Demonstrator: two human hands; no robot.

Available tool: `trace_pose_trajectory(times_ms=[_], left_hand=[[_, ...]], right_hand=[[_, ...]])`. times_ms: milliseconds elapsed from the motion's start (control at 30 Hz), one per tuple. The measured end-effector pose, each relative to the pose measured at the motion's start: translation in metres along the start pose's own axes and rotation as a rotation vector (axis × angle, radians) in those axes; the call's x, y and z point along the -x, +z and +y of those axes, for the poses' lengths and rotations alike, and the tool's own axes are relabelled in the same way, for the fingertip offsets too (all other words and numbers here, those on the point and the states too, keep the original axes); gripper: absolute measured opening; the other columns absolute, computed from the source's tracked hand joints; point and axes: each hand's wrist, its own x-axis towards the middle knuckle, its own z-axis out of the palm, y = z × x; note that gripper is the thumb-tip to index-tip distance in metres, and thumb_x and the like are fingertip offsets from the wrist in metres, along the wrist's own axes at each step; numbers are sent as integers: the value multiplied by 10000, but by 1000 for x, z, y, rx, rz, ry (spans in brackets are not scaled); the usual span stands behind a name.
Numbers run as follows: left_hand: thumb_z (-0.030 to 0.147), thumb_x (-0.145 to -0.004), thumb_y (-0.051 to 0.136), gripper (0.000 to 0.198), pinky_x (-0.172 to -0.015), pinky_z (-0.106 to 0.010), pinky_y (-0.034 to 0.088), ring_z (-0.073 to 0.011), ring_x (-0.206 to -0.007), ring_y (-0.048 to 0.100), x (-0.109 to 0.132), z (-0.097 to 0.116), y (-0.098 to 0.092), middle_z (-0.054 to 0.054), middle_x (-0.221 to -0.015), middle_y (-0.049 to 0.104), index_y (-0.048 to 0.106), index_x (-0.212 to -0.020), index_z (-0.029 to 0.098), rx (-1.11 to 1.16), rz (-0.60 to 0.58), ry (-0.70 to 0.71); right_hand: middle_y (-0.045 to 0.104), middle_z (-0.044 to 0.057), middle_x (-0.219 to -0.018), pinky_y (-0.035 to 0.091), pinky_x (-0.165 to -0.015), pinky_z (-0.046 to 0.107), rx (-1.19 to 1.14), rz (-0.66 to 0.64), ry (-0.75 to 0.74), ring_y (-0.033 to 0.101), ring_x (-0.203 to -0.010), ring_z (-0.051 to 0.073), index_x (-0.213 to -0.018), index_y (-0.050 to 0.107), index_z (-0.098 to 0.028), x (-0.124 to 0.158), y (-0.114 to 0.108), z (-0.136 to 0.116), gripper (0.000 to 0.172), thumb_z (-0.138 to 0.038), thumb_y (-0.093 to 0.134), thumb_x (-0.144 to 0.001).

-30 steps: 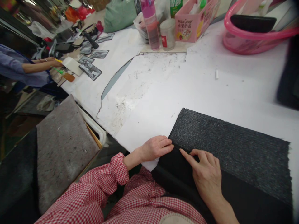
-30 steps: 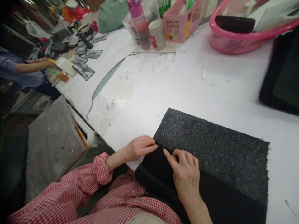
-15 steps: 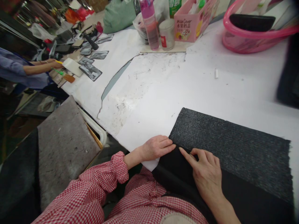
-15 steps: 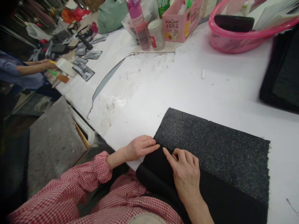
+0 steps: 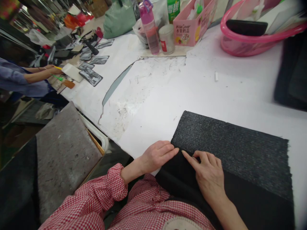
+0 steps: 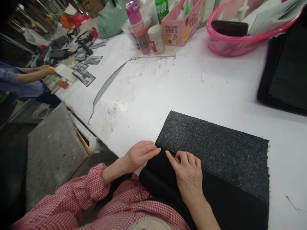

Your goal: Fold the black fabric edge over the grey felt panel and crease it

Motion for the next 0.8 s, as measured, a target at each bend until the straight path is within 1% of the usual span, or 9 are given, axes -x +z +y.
trace_pose_trajectory(times_ms=[100, 167, 267, 367, 433, 500, 533, 633, 800], left_hand=[[123, -996, 472, 308, -920, -374, 528, -221, -1092, 569, -5, 6, 6, -99, -1113, 636, 533, -1297, 103, -61, -130, 74], [127, -1001, 459, 312, -910, -377, 518, -224, -1087, 568, -3, 4, 9, -102, -1131, 632, 531, -1304, 111, -96, -165, 77], [130, -1000, 467, 299, -896, -382, 507, -226, -1093, 563, 3, -4, 10, -96, -1140, 628, 544, -1288, 130, -111, -147, 59], [142, -996, 491, 223, -879, -382, 509, -227, -1090, 563, 6, -10, 5, -87, -1099, 632, 597, -1192, 140, -108, -95, 9], [144, -985, 518, 164, -883, -385, 512, -229, -1089, 561, 3, -9, 1, -80, -1075, 635, 623, -1111, 143, -98, -31, -38], [136, -973, 540, 151, -904, -379, 517, -224, -1095, 560, -3, -4, 0, -76, -1078, 638, 624, -1098, 140, -59, 20, -43], [128, -969, 542, 166, -915, -370, 521, -216, -1093, 563, -6, -2, 1, -76, -1081, 640, 618, -1117, 134, -32, 17, -16], [107, -971, 522, 216, -921, -351, 537, -198, -1055, 584, -13, 6, 7, -86, -1051, 650, 598, -1173, 99, 9, -52, 88], [110, -968, 526, 243, -928, -361, 547, -200, -1054, 584, -10, 7, 18, -86, -1039, 646, 592, -1201, 104, 4, -39, 59]], right_hand=[[562, 43, -973, 330, -791, 385, -6, -1, 11, 470, -913, 226, -1274, 607, -336, 0, 0, 0, 436, -83, 525, -928], [561, 39, -973, 330, -795, 384, -12, -10, 15, 469, -914, 224, -1283, 598, -343, 1, 1, 0, 460, -72, 541, -916], [560, 34, -973, 329, -796, 381, -19, -20, 23, 469, -921, 223, -1288, 591, -351, 2, 0, 1, 489, -56, 559, -900], [562, 35, -971, 329, -784, 376, -21, -15, 24, 469, -917, 222, -1274, 602, -348, 1, 0, 1, 479, -54, 563, -897], [563, 36, -969, 329, -779, 375, -22, -9, 22, 469, -913, 222, -1265, 608, -346, 1, 0, 0, 467, -58, 559, -901], [564, 35, -969, 329, -782, 374, -23, -6, 21, 471, -916, 222, -1263, 609, -346, 0, 0, 0, 458, -63, 556, -906], [565, 35, -968, 330, -785, 374, -24, -8, 21, 472, -917, 222, -1265, 608, -346, 0, 0, 1, 456, -67, 556, -908], [574, 34, -973, 333, -794, 371, -41, -13, 30, 479, -928, 221, -1266, 607, -339, 1, 0, 1, 449, -70, 555, -911], [620, 18, -982, 335, -853, 372, -108, 28, 31, 503, -975, 216, -1204, 642, -294, 4, -5, 3, 327, -126, 564, -934]])
